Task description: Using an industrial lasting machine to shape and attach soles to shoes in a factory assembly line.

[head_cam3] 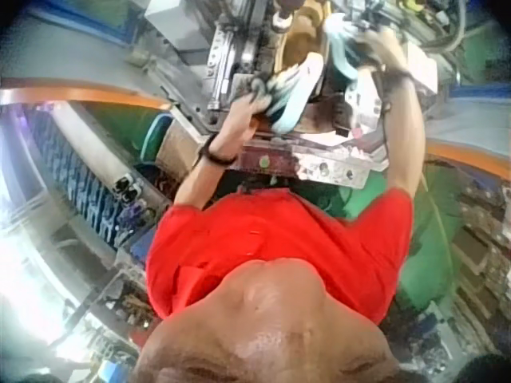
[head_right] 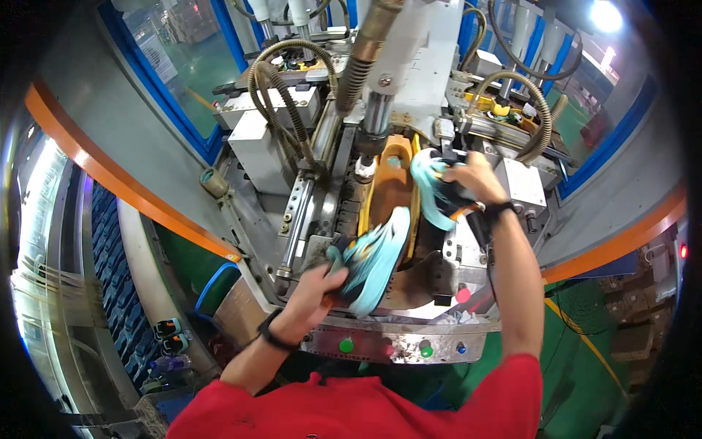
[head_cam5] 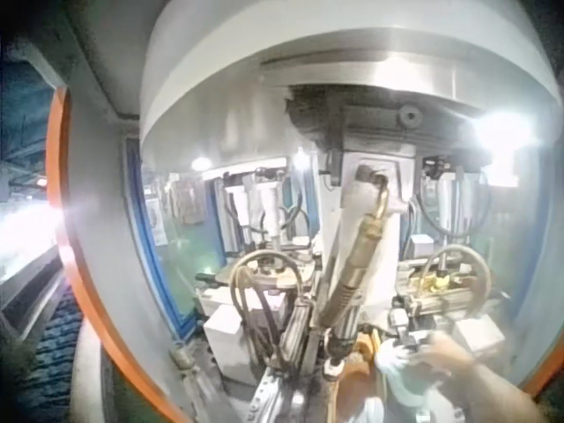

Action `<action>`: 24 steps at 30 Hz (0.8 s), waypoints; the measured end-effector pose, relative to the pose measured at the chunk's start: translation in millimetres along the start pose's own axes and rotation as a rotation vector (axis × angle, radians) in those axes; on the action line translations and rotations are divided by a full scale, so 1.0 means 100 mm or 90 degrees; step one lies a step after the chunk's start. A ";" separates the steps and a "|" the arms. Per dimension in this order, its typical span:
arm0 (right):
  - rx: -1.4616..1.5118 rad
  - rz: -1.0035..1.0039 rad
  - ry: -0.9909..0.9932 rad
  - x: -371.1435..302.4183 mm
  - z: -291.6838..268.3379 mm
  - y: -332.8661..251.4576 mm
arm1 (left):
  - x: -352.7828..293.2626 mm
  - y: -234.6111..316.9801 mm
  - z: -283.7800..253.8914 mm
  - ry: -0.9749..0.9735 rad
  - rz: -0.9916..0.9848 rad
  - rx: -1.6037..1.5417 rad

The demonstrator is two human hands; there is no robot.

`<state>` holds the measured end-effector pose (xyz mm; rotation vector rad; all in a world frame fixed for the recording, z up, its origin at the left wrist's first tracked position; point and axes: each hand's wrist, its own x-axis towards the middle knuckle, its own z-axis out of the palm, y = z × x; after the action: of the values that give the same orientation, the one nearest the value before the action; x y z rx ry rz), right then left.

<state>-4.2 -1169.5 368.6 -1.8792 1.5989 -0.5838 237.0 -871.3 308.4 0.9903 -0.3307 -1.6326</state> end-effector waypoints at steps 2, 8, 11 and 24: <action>-0.129 0.030 -0.107 0.27 0.55 -0.36 | -0.57 -0.03 -0.26 0.047 0.047 0.034; -0.265 0.030 0.062 0.50 2.17 -0.27 | -2.06 -0.22 -0.77 0.291 0.240 -0.047; -0.235 0.012 0.076 0.51 2.26 -0.14 | -2.50 -0.56 -0.88 0.513 0.395 -0.116; 0.117 -0.484 -0.147 -3.00 2.71 0.22 | -2.76 -1.25 -0.78 0.329 0.561 -0.203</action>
<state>107.7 -834.2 171.0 -2.2818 0.6244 -0.7519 212.7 -559.8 294.1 0.8097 -0.1107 -0.5787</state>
